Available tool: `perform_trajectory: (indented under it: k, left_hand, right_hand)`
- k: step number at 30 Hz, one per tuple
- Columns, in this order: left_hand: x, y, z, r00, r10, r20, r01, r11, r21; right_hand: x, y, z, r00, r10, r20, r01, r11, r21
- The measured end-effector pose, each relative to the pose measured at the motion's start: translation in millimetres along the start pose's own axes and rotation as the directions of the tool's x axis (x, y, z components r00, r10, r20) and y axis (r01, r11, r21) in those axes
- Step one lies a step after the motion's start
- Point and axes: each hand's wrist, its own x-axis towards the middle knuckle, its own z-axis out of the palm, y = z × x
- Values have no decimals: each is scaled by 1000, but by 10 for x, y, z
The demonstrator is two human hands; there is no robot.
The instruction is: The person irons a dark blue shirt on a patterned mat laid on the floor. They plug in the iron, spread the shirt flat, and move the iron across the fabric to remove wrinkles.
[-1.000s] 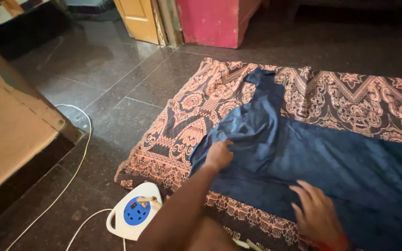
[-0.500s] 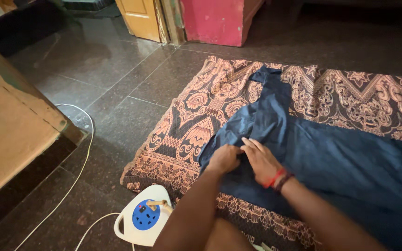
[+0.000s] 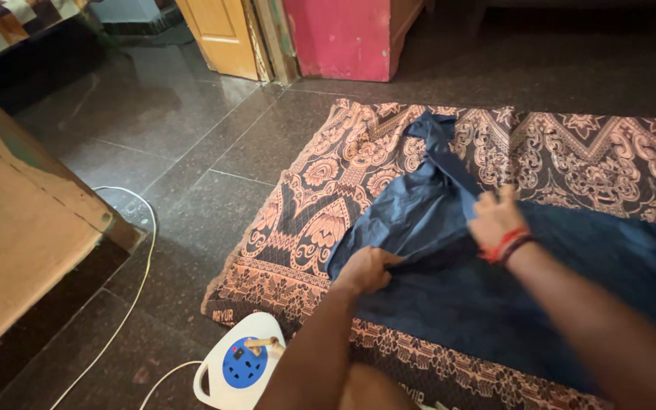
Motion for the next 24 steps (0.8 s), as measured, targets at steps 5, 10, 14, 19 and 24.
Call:
perform_trajectory:
  k: [5,10,14,19,24]
  left_hand:
    - [-8,-49,12,993,113,-37,-114,993,-30]
    - [59,73,-32,999,-33,4,33,997,68]
    - [44,152,-34,1000,0,-24,2,996,93]
    - [59,266,64,992,102,-70,-89,981,173]
    - [114,230,160,994,97,56,-105,980,166]
  right_hand:
    - [-646,864,783,954,117,276,-123,992,6]
    - [-1391,998,1548,915,187,358,-287,924,252]
    - [-1552,791,1668,964,181,194,-255,837,484]
    - [-1196,261,1233,969,240,-55,-120,656,745]
    - [-793,-234,721,967,233,102,-226,604,765]
